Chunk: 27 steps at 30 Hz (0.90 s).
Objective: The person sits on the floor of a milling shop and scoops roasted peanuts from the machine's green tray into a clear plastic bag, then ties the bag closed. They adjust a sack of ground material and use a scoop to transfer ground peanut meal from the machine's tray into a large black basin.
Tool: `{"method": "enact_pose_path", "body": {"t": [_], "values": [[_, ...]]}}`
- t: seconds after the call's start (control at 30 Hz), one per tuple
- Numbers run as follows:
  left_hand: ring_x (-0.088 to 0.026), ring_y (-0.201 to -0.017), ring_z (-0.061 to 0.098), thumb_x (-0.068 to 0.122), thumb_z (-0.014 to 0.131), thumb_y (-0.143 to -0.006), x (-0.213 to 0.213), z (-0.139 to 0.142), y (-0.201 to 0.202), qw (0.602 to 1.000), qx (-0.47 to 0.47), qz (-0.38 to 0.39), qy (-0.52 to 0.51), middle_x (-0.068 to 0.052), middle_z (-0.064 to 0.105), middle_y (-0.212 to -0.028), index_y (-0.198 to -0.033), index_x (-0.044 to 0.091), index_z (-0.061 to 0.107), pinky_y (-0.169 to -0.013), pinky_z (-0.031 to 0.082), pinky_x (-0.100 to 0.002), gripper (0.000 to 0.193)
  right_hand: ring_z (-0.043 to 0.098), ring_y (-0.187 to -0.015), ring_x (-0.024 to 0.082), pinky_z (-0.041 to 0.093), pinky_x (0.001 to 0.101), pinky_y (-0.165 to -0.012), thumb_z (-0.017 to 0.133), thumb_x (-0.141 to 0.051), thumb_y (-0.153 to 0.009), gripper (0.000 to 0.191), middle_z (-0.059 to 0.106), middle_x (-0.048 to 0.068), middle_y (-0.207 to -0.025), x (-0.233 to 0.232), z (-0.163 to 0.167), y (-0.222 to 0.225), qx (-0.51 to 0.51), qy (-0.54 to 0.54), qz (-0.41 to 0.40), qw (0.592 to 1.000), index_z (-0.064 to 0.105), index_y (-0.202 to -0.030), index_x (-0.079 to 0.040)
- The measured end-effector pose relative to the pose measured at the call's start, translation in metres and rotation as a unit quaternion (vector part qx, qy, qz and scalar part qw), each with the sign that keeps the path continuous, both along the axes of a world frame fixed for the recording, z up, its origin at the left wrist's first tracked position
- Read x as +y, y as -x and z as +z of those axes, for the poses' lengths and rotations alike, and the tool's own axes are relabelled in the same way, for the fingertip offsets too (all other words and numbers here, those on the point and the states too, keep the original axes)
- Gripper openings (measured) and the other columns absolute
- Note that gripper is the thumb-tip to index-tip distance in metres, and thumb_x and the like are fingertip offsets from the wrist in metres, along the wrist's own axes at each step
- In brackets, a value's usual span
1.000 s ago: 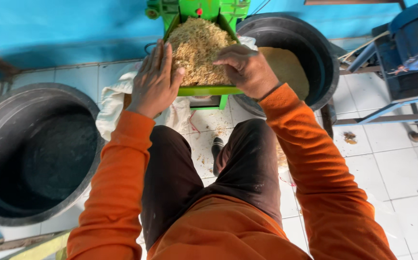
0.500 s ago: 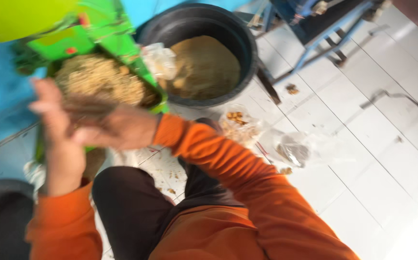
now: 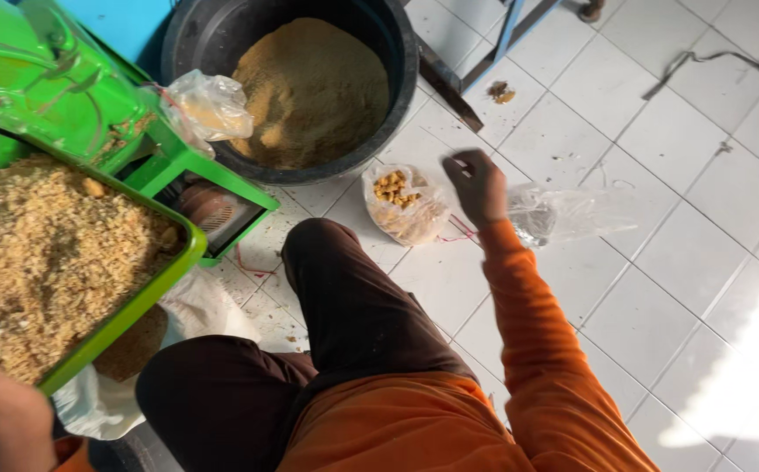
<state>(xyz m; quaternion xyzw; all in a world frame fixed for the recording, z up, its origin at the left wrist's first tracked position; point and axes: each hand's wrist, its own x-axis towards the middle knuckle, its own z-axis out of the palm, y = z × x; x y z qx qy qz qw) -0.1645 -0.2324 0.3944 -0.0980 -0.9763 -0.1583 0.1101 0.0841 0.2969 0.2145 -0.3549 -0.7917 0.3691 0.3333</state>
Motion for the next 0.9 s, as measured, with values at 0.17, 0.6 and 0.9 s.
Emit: {"method": "enact_pose_path", "body": {"t": [0.17, 0.6, 0.9], "values": [[-0.052, -0.152, 0.032, 0.043, 0.034, -0.124, 0.002, 0.019, 0.007, 0.969, 0.172, -0.174, -0.036, -0.038, 0.028, -0.161, -0.162, -0.007, 0.019, -0.128, 0.034, -0.065, 0.064, 0.067, -0.069, 0.021, 0.053, 0.0353, -0.065, 0.08, -0.029, -0.093, 0.029, 0.071, 0.011, -0.077, -0.021, -0.061, -0.015, -0.071, 0.053, -0.104, 0.991, 0.068, -0.091, -0.002], [-0.045, -0.164, 0.01, 0.054, 0.045, -0.105, 0.03, 0.038, 0.032, 0.976, 0.166, -0.131, -0.048, -0.025, 0.004, -0.175, -0.167, 0.004, 0.021, -0.131, 0.017, -0.068, 0.083, 0.067, -0.081, 0.009, 0.056, 0.0252, -0.073, 0.086, -0.027, -0.09, 0.044, 0.074, 0.006, -0.102, -0.129, 0.138, 0.232, 0.147, 0.088, 0.264, 0.949, 0.068, -0.122, -0.003], [-0.05, -0.152, 0.031, 0.057, 0.047, -0.104, 0.029, 0.047, 0.032, 0.972, 0.176, -0.144, -0.054, -0.027, 0.039, -0.162, -0.152, 0.001, 0.049, -0.125, 0.022, -0.061, 0.074, 0.065, -0.087, 0.009, 0.056, 0.022, -0.074, 0.082, -0.018, -0.102, 0.061, 0.053, 0.016, -0.15, -0.2, 0.366, 0.257, 0.415, 0.07, 0.497, 0.759, 0.039, -0.145, -0.009]]}}
